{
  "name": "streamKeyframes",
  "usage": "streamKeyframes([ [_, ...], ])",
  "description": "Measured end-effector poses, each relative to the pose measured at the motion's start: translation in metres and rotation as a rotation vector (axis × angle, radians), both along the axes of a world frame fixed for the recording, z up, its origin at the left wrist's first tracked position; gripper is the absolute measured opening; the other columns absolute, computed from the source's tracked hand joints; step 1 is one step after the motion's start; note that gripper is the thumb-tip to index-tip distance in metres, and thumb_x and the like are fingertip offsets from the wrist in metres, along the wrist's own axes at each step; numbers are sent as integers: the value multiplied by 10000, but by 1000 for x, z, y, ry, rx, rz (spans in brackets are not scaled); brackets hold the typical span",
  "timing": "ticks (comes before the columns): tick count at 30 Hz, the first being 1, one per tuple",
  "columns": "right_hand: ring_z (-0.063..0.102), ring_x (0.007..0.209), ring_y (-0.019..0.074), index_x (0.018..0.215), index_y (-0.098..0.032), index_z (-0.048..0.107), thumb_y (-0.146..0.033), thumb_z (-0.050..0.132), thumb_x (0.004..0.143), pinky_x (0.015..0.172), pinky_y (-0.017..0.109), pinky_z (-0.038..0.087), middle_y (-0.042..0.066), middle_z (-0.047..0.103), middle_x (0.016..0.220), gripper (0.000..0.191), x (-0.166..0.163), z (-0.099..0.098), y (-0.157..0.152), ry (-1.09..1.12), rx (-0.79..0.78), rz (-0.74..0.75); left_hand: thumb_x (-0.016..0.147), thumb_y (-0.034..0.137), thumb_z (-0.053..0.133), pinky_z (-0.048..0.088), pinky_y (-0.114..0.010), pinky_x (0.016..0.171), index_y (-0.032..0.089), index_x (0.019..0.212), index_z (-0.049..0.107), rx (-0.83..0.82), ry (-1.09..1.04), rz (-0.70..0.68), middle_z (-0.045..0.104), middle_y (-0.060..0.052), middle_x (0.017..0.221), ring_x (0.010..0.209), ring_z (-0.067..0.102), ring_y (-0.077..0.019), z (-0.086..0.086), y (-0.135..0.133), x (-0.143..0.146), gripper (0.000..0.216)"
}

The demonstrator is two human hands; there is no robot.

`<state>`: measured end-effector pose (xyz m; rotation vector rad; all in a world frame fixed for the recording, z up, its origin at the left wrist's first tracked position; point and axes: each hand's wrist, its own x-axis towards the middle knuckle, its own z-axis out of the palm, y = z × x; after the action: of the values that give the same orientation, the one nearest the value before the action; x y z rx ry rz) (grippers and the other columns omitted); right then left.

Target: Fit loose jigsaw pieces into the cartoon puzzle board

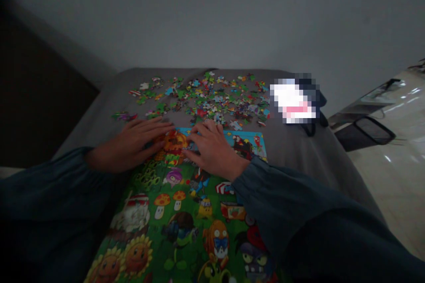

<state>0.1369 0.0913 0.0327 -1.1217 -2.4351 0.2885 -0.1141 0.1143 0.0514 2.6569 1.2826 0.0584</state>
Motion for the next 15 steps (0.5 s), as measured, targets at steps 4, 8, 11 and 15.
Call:
streamKeyframes([
  [4, 460, 1066, 256, 1017, -178, 664, -384, 646, 907, 909, 407, 344, 71, 630, 1116, 234, -3, 0, 1, 33, -2, 18, 1001, 414, 288, 278, -556, 1130, 239, 1406, 494, -11, -2, -11, 493, -67, 1485, 1385, 423, -278, -3, -1, 1, 487],
  [8, 450, 1088, 270, 1062, -183, 663, -428, 623, 919, 919, 422, 347, 84, 625, 1142, 287, -5, -2, 2, -6, 13, 14, 1003, 404, 286, 299, -547, 1123, 228, 1405, 496, -1, -3, -7, 490, -76, 1486, 1375, 437, -272, -4, -2, 2, 487],
  [11, 451, 1087, 271, 1126, -191, 659, -464, 605, 921, 921, 427, 348, 86, 622, 1152, 346, -5, -2, 3, -40, 11, 23, 1007, 402, 289, 329, -533, 1113, 221, 1405, 500, 16, -12, -14, 491, -70, 1486, 1373, 439, -269, -3, -2, 4, 485],
  [15, 453, 1081, 265, 1130, -229, 682, -447, 571, 947, 927, 437, 343, 70, 628, 1151, 305, -3, 0, 1, -35, 29, 50, 1018, 415, 282, 333, -515, 1129, 230, 1410, 501, 30, -56, -22, 488, -53, 1490, 1396, 405, -265, -1, -3, 6, 485],
])
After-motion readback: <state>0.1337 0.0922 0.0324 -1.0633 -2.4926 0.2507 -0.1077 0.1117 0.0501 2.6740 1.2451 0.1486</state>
